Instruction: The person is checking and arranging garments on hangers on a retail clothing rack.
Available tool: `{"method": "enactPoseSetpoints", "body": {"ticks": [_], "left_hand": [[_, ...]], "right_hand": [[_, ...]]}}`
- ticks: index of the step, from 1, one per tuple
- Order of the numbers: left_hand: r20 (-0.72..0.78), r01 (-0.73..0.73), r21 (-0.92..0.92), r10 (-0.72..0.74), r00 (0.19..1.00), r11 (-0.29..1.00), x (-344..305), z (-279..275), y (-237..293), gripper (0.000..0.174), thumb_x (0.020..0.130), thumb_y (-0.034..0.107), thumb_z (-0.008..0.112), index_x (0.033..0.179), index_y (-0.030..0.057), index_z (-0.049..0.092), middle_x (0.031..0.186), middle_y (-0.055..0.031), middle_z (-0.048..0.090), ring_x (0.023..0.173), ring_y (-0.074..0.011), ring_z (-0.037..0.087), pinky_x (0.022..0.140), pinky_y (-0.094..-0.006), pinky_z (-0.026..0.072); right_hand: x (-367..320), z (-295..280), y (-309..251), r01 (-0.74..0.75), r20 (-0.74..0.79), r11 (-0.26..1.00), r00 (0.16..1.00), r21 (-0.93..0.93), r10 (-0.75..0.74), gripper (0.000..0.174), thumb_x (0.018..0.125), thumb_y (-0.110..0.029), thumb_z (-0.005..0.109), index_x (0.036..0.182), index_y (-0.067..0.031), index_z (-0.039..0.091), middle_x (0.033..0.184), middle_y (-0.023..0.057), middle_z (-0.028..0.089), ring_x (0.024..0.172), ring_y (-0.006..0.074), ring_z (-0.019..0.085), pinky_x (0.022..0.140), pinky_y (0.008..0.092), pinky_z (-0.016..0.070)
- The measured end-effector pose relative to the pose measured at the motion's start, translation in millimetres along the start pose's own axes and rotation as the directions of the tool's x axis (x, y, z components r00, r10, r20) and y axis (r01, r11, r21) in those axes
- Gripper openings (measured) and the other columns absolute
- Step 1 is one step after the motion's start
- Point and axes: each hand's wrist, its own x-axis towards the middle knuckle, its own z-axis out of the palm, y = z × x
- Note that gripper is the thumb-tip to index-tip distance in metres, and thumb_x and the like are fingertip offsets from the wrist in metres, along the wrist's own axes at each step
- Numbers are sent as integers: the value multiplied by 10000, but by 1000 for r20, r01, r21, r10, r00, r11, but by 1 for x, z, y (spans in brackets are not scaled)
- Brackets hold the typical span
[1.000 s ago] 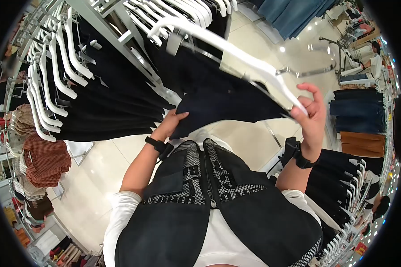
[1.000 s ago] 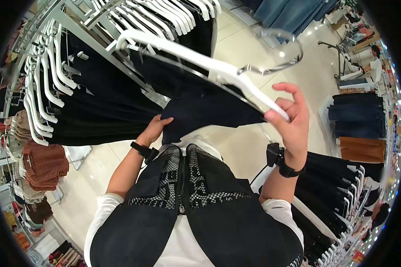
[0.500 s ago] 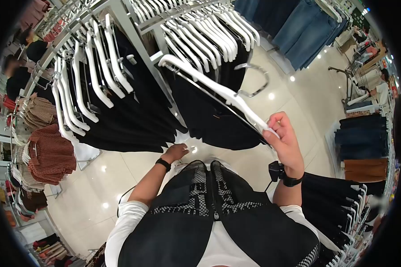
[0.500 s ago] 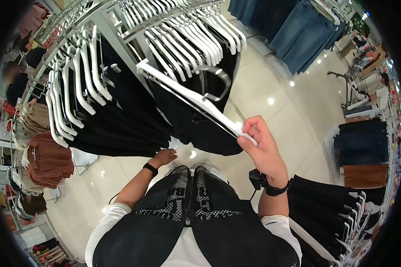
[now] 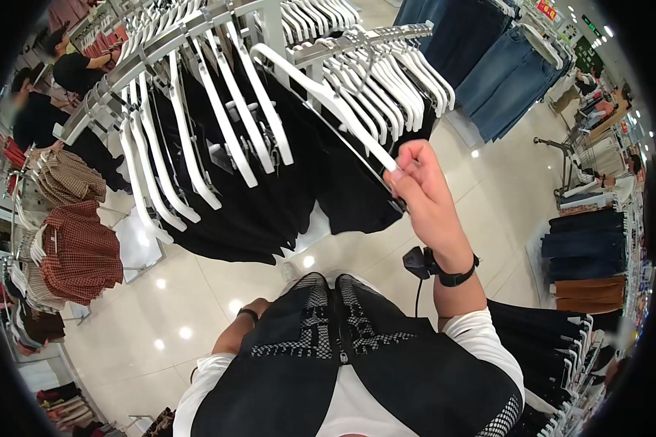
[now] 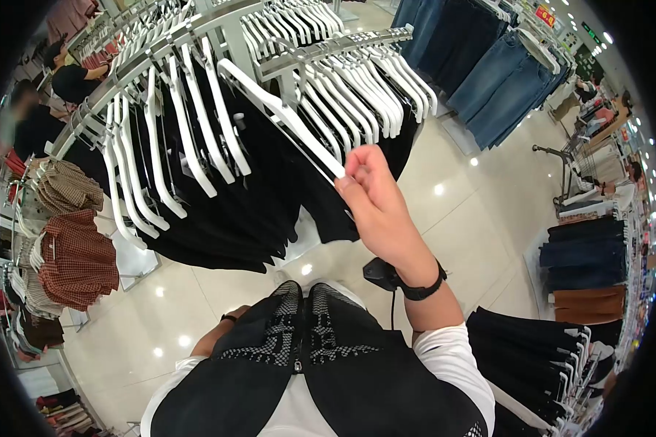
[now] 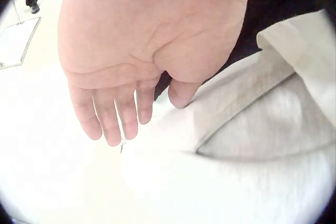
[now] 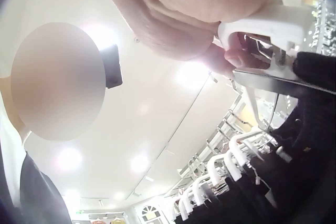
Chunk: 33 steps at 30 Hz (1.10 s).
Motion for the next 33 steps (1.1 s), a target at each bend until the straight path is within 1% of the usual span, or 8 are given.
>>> {"method": "enactPoseSetpoints", "body": {"ticks": [12, 17, 21, 24, 26, 28, 30, 33], "left_hand": [[-70, 16, 17, -15, 997, 1000, -2, -48, -39, 294, 891, 281, 547, 953, 30, 686, 943, -202, 689, 904, -353, 686, 815, -451, 540], [-129, -278, 317, 332, 934, 907, 104, -27, -143, 168, 878, 161, 541, 845, 33, 646, 873, -170, 671, 823, -290, 694, 723, -409, 563], [-111, -361, 128, 375, 920, 924, 121, -33, -177, 172, 932, 182, 510, 964, 48, 614, 938, -105, 649, 805, -230, 677, 652, -356, 544], [155, 205, -567, -141, 978, 798, 110, -44, -161, 170, 965, 221, 486, 1045, 102, 577, 962, -50, 626, 813, -188, 650, 637, -320, 508], [189, 250, -654, -166, 968, 714, 100, -49, -145, 225, 934, 290, 535, 1080, 124, 575, 969, -33, 637, 801, -176, 631, 678, -330, 504], [222, 295, -728, -195, 955, 619, 99, -53, -138, 301, 903, 360, 585, 1114, 146, 573, 975, -17, 647, 789, -163, 611, 719, -340, 500], [173, 116, -653, -2, 985, 749, 120, -45, -142, 357, 884, 392, 602, 1136, 139, 577, 995, -16, 660, 810, -160, 620, 739, -343, 501], [205, 173, -702, -37, 978, 691, 134, -50, -118, 379, 881, 412, 602, 1134, 130, 585, 999, -12, 665, 830, -151, 623, 749, -342, 502]], "right_hand": [[123, 90, -13, 163, -24, 933, 983, -322, -180, 145, 946, -87, 522, 1071, -75, 448, 806, -25, 489, 706, 51, 419, 603, 228, 358], [141, 110, -4, -8, -52, 948, 999, -318, -9, 174, 954, -73, 509, 1114, -52, 443, 829, -11, 517, 713, 42, 427, 612, 221, 367], [140, 111, 23, 83, -58, 975, 994, -209, -97, 222, 980, -104, 518, 1181, -43, 446, 935, 23, 546, 844, 75, 500, 753, 223, 428], [124, 115, 17, 127, -87, 970, 985, -209, -148, 300, 991, -130, 529, 1265, -44, 440, 1043, 56, 540, 961, 110, 506, 874, 255, 431], [111, 112, 23, 222, -89, 903, 958, -368, -272, 427, 1010, -228, 526, 1372, -28, 416, 1207, 128, 534, 1163, 200, 504, 1033, 338, 381], [99, 103, 42, 359, -84, 866, 908, -347, -410, 435, 1009, -260, 510, 1351, -1, 439, 1183, 174, 542, 1101, 268, 525, 990, 354, 399], [85, 80, 56, 326, -98, 715, 871, -618, -481, 478, 1007, -345, 504, 1333, 3, 477, 1266, 208, 542, 1181, 367, 516, 1036, 411, 378], [76, 35, 98, 165, -165, 607, 877, -778, -451, 513, 986, -360, 531, 1367, -19, 483, 1362, 227, 508, 1235, 400, 490, 1063, 448, 360]]}}
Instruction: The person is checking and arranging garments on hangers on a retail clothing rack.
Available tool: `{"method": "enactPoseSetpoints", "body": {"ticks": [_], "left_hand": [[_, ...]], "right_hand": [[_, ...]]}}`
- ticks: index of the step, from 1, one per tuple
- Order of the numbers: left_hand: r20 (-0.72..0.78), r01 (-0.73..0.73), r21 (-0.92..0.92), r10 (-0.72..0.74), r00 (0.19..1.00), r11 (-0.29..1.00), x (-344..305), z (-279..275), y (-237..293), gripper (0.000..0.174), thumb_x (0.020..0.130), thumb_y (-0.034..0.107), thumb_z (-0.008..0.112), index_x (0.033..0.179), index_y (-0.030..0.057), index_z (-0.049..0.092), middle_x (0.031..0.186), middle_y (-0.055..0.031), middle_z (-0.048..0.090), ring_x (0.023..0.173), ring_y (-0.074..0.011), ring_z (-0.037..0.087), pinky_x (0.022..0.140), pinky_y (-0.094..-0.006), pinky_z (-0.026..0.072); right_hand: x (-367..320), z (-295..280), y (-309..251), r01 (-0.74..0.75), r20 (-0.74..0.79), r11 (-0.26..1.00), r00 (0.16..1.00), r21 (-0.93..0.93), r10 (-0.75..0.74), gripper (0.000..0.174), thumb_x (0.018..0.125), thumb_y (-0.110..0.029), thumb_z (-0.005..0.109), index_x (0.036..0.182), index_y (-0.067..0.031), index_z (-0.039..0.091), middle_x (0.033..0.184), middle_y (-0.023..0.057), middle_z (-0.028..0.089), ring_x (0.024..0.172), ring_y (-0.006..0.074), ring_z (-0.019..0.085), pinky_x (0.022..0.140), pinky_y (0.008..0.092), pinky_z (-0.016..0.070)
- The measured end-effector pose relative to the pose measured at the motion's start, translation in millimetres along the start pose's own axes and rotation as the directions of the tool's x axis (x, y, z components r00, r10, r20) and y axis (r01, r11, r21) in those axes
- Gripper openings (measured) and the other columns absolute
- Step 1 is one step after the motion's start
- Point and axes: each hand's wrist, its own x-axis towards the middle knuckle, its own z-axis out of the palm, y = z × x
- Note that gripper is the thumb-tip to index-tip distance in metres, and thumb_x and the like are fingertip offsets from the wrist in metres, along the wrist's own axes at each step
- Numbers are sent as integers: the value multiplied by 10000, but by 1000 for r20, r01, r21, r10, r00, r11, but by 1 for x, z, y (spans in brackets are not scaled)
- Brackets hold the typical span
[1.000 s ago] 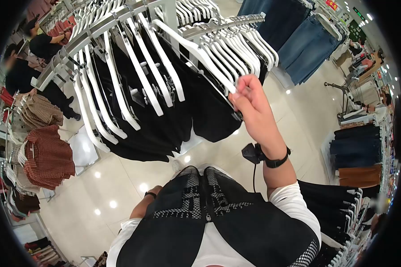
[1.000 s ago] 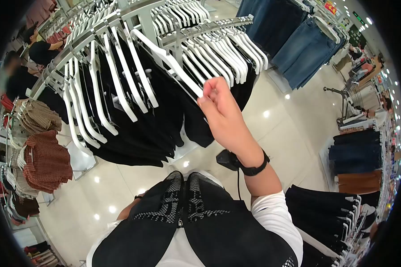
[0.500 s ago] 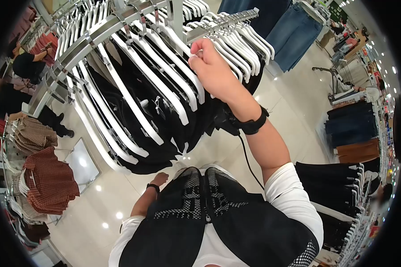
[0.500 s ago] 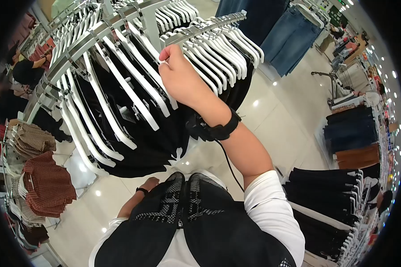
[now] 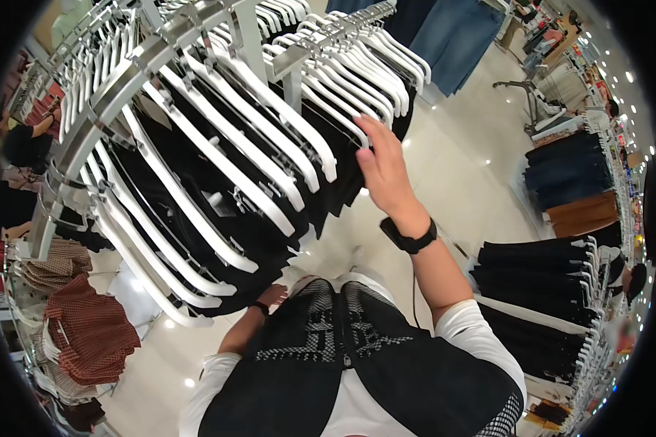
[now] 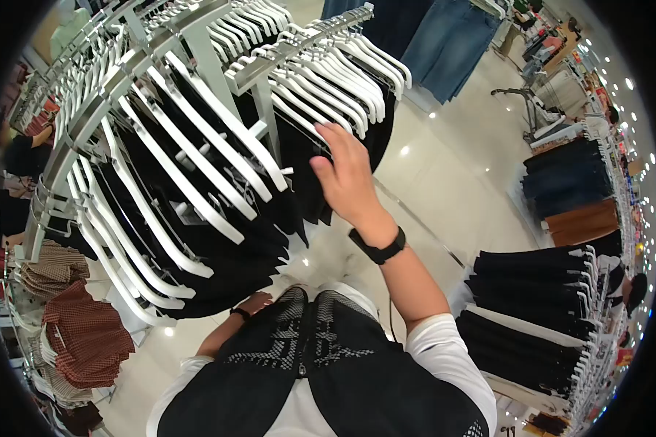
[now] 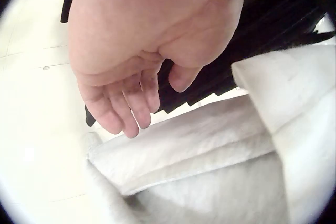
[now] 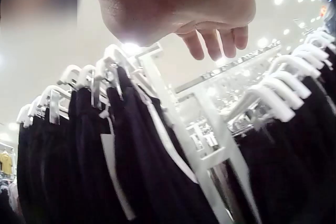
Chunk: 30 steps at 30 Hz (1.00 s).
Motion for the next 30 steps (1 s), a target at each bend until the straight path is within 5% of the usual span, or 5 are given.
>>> {"method": "enactPoseSetpoints", "body": {"ticks": [7, 13, 20, 26, 30], "left_hand": [[-94, 69, -102, -78, 992, 992, 4, 56, 78, 307, 894, 391, 585, 996, 105, 632, 917, -12, 669, 783, -129, 606, 734, -320, 493], [-243, -243, 351, 339, 909, 904, 44, 116, 149, 364, 932, 361, 570, 935, 12, 675, 883, -102, 698, 827, -201, 652, 764, -335, 502], [-347, -653, 466, 802, 486, 597, -69, 212, 405, 194, 954, 119, 573, 1077, 1, 666, 948, -120, 701, 848, -236, 678, 773, -335, 520], [-302, -305, 928, 910, -283, 213, -145, 227, 525, 271, 777, -35, 627, 1031, 57, 648, 1026, -114, 652, 993, -321, 607, 892, -425, 454], [-342, -3, 937, 919, -198, 348, -139, 205, 567, 474, 827, 95, 639, 1299, 92, 591, 1343, -124, 560, 1308, -337, 463, 1107, -483, 329]], "right_hand": [[-29, -20, 75, 31, 226, 983, 974, -179, 10, 642, 892, -227, 666, 1471, -107, 415, 1493, 197, 413, 1383, 446, 352, 1101, 481, 344], [-43, -58, 131, -78, 378, 995, 924, 59, 50, 532, 917, -221, 647, 1406, -85, 488, 1465, 211, 447, 1338, 416, 432, 1084, 445, 385], [-30, -78, 197, -25, 250, 968, 967, 249, -39, 418, 919, -151, 634, 1303, -6, 555, 1318, 208, 565, 1217, 394, 531, 1035, 427, 413], [45, -80, 180, 278, 116, 959, 952, 55, -283, 470, 874, -155, 653, 1329, -73, 569, 1401, 167, 519, 1302, 373, 464, 1054, 467, 358], [84, -52, 167, 439, 253, 899, 871, -12, -422, 492, 880, -255, 630, 1355, -147, 567, 1462, 101, 486, 1357, 337, 419, 1115, 491, 293]]}}
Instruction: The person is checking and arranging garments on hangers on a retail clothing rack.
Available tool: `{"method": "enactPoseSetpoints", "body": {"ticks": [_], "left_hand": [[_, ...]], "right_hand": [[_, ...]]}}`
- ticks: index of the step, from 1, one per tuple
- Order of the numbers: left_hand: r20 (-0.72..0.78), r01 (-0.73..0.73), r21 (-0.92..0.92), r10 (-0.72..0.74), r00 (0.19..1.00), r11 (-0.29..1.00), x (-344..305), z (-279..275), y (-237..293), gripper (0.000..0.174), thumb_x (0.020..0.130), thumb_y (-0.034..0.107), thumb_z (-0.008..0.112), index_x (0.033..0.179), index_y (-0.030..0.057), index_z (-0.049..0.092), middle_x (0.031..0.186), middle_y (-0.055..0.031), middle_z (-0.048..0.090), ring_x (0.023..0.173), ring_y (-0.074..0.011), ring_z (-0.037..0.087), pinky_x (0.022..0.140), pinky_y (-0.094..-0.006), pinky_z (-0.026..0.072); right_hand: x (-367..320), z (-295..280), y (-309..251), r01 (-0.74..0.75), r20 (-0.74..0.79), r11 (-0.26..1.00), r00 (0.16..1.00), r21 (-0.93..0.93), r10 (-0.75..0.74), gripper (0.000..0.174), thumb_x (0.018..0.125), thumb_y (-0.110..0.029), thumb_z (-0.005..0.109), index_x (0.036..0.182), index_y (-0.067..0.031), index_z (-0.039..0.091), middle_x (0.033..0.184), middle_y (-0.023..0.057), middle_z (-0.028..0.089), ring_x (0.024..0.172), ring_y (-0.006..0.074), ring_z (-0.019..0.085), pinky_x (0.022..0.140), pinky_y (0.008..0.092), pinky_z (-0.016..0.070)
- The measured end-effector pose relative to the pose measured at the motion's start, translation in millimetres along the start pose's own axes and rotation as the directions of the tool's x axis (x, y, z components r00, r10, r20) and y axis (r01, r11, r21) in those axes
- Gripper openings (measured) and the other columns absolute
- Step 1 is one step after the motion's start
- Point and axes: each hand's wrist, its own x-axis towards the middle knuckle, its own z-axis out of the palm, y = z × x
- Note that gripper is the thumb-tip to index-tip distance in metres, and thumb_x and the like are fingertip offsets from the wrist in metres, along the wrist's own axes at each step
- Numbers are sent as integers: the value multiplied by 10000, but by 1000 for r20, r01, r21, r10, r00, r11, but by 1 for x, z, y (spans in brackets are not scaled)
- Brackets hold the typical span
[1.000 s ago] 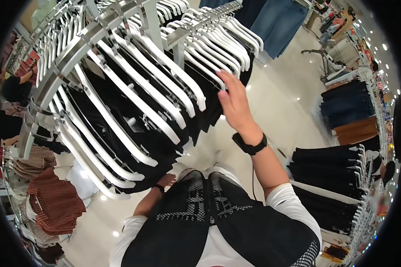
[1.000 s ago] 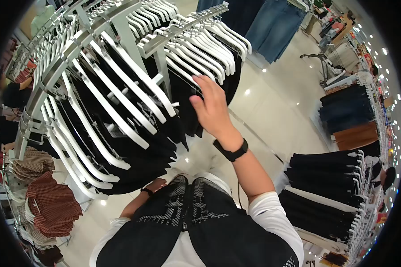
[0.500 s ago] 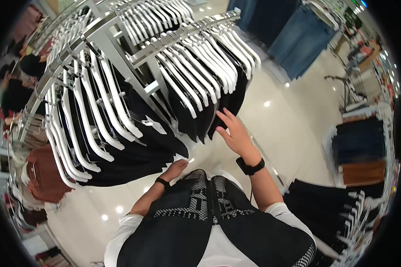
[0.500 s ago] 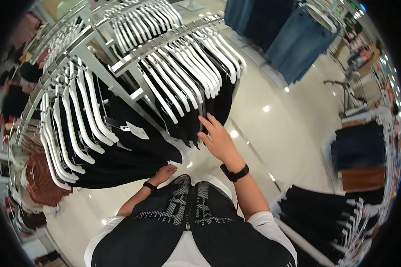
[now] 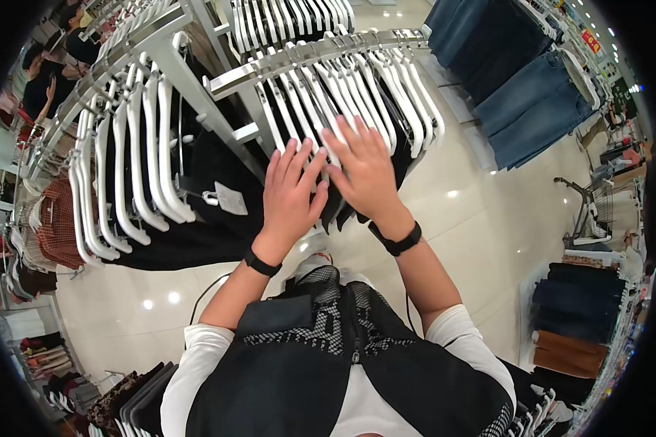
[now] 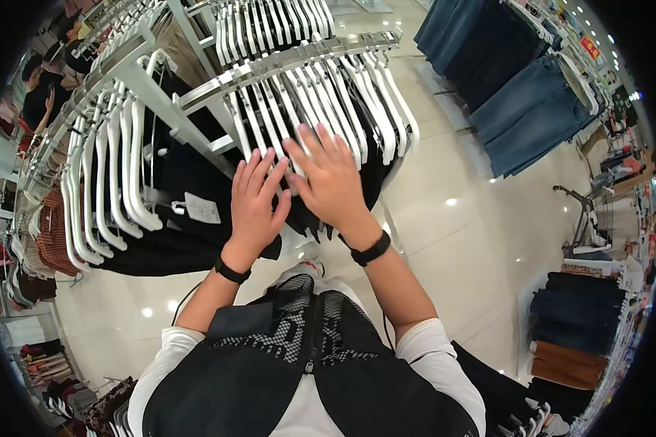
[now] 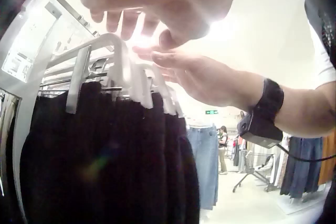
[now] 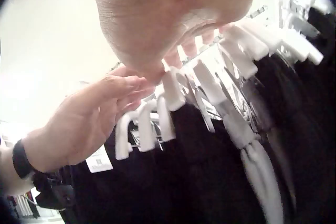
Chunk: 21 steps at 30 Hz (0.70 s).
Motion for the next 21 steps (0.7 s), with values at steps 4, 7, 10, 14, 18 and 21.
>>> {"method": "enactPoseSetpoints", "body": {"ticks": [4, 7, 10, 14, 18, 21], "left_hand": [[67, 38, 49, -41, 997, 998, 4, 22, -17, 509, 819, 161, 660, 1321, 115, 594, 1377, -99, 553, 1338, -321, 449, 1132, -486, 307], [55, 76, 33, -78, 995, 997, -1, 28, -26, 500, 782, 189, 700, 1272, 116, 629, 1358, -88, 569, 1322, -309, 473, 1120, -484, 326], [0, 92, 9, -92, 996, 996, -3, 40, -30, 494, 768, 201, 726, 1247, 117, 633, 1344, -84, 580, 1314, -306, 481, 1112, -497, 331], [-29, 109, 30, -109, 994, 994, -5, 52, -30, 492, 772, 226, 739, 1236, 108, 628, 1324, -91, 590, 1301, -313, 489, 1104, -502, 332], [36, 161, 24, -162, 986, 987, 8, 41, -21, 502, 805, 285, 716, 1247, 70, 614, 1321, -105, 587, 1301, -329, 482, 1098, -500, 324], [67, 231, 85, -237, 969, 969, 29, 32, -5, 652, 895, 534, 587, 1327, 47, 562, 1364, -130, 556, 1312, -342, 462, 1110, -506, 292]], "right_hand": [[5, 11, 18, 20, 62, 999, 998, -50, -17, 483, 872, -208, 585, 1352, -148, 572, 1406, 72, 545, 1311, 261, 479, 1107, 449, 306], [6, 13, 29, -3, 85, 997, 996, -77, 10, 482, 874, -207, 585, 1354, -159, 572, 1409, 61, 544, 1308, 241, 484, 1111, 436, 297], [7, 11, 34, -6, 138, 997, 990, -78, 17, 499, 882, -220, 588, 1378, -167, 557, 1425, 51, 534, 1321, 227, 474, 1114, 420, 291], [11, 5, 38, -25, 226, 1000, 974, 12, 21, 512, 901, -286, 595, 1397, -168, 543, 1451, 53, 513, 1344, 238, 456, 1126, 422, 277], [15, -3, 57, -56, 192, 997, 980, 55, 44, 547, 894, -341, 619, 1407, -167, 539, 1489, 101, 466, 1394, 298, 396, 1145, 441, 251], [27, -16, 78, -84, 141, 993, 985, -77, 95, 606, 878, -374, 639, 1432, -160, 514, 1535, 131, 397, 1434, 332, 321, 1162, 483, 212]]}}
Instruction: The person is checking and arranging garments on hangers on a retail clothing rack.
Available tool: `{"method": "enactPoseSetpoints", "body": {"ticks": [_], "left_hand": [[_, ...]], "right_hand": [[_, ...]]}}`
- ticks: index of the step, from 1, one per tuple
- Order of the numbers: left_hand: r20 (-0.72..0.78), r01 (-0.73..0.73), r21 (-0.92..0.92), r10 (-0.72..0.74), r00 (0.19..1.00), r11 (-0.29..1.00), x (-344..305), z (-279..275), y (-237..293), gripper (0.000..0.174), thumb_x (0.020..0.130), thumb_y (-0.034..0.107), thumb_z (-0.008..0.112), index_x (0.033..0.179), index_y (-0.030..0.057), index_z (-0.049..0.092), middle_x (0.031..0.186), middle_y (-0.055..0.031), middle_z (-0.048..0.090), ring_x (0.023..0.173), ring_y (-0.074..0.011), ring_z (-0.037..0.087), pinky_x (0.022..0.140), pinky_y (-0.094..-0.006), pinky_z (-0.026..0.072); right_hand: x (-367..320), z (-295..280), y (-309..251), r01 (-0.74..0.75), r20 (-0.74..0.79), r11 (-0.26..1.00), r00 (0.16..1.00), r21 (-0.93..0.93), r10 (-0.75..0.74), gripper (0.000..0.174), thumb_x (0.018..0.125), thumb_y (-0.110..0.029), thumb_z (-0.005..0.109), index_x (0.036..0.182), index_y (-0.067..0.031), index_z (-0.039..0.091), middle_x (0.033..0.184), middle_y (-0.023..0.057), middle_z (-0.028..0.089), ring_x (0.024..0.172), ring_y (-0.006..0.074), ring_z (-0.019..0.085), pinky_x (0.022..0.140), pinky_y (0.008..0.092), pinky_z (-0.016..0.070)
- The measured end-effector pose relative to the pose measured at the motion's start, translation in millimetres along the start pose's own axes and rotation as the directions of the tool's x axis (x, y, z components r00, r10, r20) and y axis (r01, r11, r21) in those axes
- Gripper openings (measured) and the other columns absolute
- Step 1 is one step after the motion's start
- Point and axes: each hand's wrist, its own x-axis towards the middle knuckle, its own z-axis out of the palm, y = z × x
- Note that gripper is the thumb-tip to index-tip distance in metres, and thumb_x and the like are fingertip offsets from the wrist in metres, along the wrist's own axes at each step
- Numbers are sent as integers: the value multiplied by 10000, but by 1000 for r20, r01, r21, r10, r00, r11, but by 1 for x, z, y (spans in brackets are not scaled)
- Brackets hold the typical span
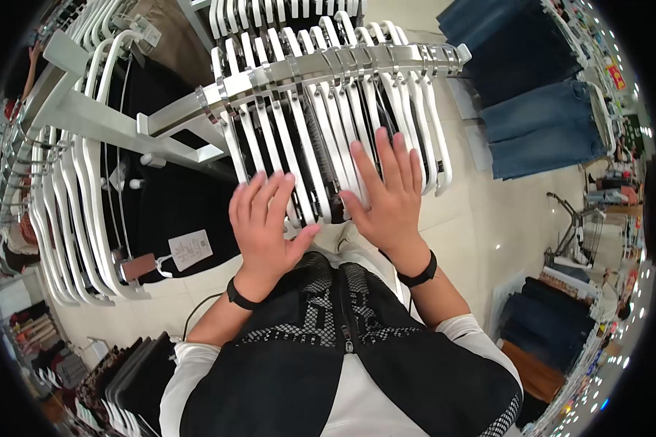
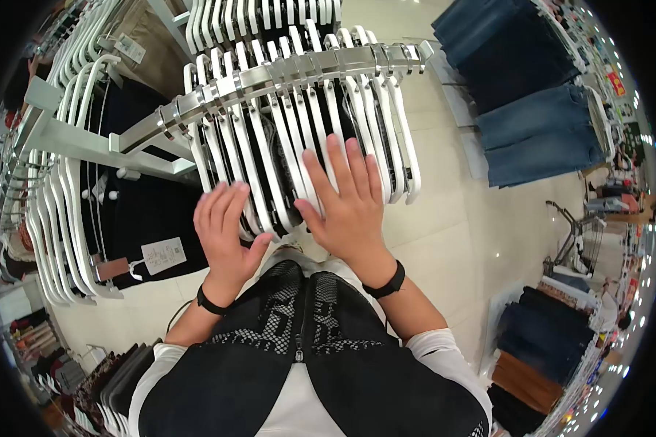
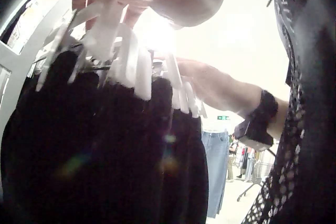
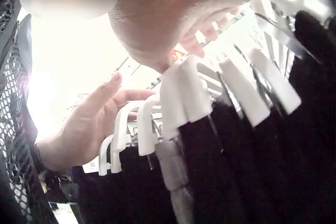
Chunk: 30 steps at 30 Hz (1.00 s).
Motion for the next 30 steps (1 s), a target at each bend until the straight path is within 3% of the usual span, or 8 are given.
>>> {"method": "enactPoseSetpoints", "body": {"ticks": [1, 4, 5, 9, 16, 19, 23, 30], "left_hand": [[1, -4, 112, 3, 1000, 994, 7, -1, 8, 729, 897, 603, 551, 1371, 49, 532, 1428, -147, 503, 1351, -346, 421, 1122, -509, 272], [159, 66, 230, -104, 982, 971, 25, 6, 25, 719, 839, 570, 633, 1411, 148, 523, 1495, -130, 443, 1390, -371, 369, 1133, -531, 264], [131, 72, 236, -105, 986, 969, 25, 11, 27, 712, 814, 551, 661, 1411, 186, 529, 1490, -117, 451, 1381, -379, 377, 1130, -533, 276], [77, 90, 275, -115, 990, 957, 25, 20, 31, 673, 803, 497, 674, 1386, 184, 555, 1482, -104, 464, 1373, -366, 398, 1124, -526, 294], [24, 251, 337, -274, 961, 908, 28, 24, 58, 635, 756, 238, 662, 1377, 155, 557, 1484, -112, 460, 1374, -374, 395, 1142, -512, 284], [-18, 253, 386, -266, 964, 887, 22, 35, 68, 636, 791, 338, 698, 1383, 158, 555, 1489, -117, 452, 1391, -385, 369, 1143, -530, 268], [-10, 213, 239, -217, 976, 947, 20, 45, 78, 759, 750, 594, 697, 1381, 193, 564, 1482, -87, 466, 1402, -382, 352, 1151, -559, 224], [5, 178, 289, -187, 982, 941, 20, 33, 75, 589, 820, 466, 695, 1338, 206, 595, 1428, -49, 513, 1373, -352, 386, 1149, -583, 219]], "right_hand": [[5, -5, 4, 42, 48, 999, 998, -23, -41, 616, 880, -387, 633, 1437, -157, 504, 1530, 132, 403, 1420, 339, 340, 1152, 495, 231], [9, 3, 18, 77, 201, 994, 975, 75, -90, 637, 890, -425, 600, 1450, -150, 472, 1493, 134, 439, 1365, 354, 404, 1111, 524, 302], [9, 4, 21, 117, 166, 991, 978, 61, -126, 634, 897, -434, 579, 1446, -139, 467, 1463, 139, 463, 1334, 362, 434, 1084, 526, 340], [8, 8, 32, 138, 174, 982, 972, 126, -158, 649, 894, -423, 580, 1454, -121, 455, 1474, 151, 448, 1354, 380, 405, 1090, 549, 320], [5, 11, 53, 178, 191, 952, 955, 248, -229, 688, 898, -399, 591, 1482, -89, 399, 1527, 167, 368, 1401, 390, 335, 1100, 555, 306], [5, 10, 61, 198, 206, 938, 943, 283, -261, 663, 913, -370, 577, 1486, -95, 388, 1530, 159, 367, 1403, 378, 339, 1105, 551, 305], [7, 7, 67, 264, 224, 927, 919, 265, -326, 617, 925, -322, 561, 1478, -103, 398, 1528, 148, 374, 1401, 360, 350, 1104, 546, 310], [8, 1, 59, 248, 203, 937, 932, 245, -300, 589, 898, -250, 556, 1453, -100, 428, 1503, 148, 404, 1385, 356, 371, 1082, 535, 343]]}}
